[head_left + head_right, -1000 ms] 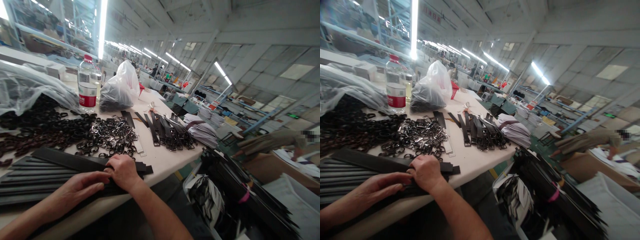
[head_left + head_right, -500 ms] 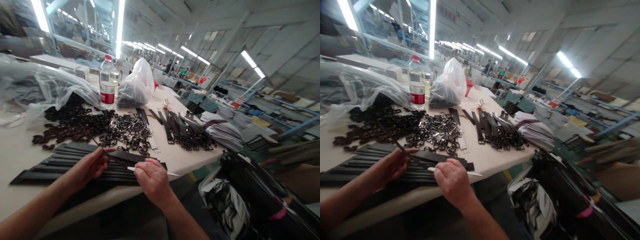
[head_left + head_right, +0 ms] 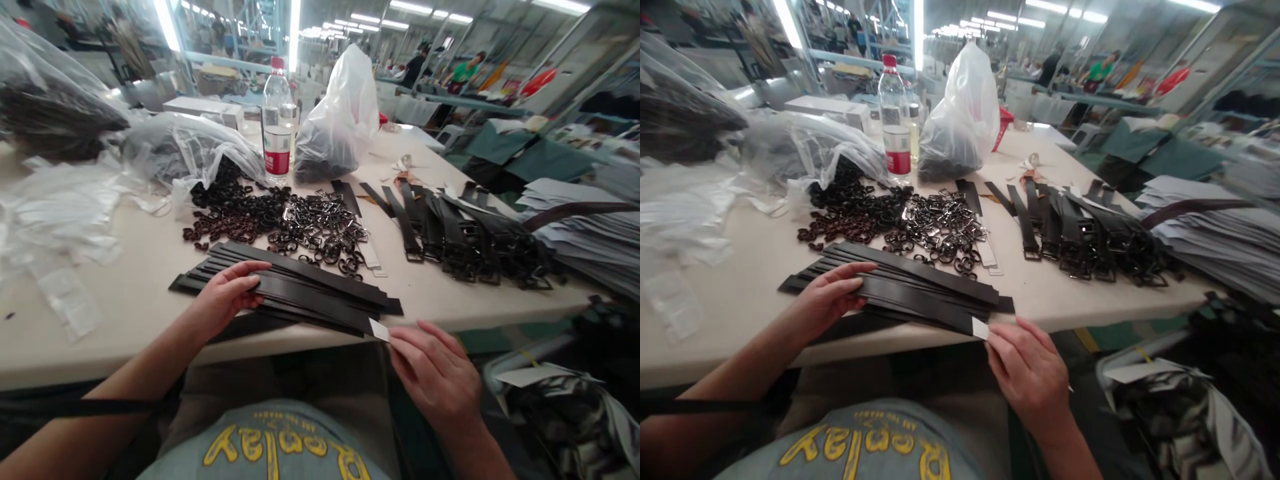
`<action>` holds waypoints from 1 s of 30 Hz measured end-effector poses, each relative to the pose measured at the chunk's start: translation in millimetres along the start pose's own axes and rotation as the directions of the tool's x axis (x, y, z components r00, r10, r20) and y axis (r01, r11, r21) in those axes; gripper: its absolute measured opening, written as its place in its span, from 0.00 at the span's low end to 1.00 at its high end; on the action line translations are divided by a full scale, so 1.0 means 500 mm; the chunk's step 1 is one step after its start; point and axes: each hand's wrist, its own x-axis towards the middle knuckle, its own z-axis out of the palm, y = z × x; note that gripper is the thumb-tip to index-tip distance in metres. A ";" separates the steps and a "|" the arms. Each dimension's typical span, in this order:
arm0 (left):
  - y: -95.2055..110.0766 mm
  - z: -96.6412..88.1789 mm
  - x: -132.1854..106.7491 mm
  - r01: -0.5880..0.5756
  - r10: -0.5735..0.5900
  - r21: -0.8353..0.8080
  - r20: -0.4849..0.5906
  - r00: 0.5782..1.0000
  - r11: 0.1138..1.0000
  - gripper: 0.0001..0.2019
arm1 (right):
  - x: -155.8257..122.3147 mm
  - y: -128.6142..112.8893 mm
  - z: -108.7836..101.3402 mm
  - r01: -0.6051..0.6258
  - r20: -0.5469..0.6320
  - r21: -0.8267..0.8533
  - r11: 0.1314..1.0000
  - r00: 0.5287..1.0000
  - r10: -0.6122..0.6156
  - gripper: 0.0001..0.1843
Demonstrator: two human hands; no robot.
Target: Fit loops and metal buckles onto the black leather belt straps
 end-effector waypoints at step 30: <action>-0.048 0.061 -0.064 -0.219 0.040 0.645 0.281 0.959 0.732 0.14 | 0.119 -0.136 0.103 -0.454 0.378 0.499 0.738 0.880 0.286 0.10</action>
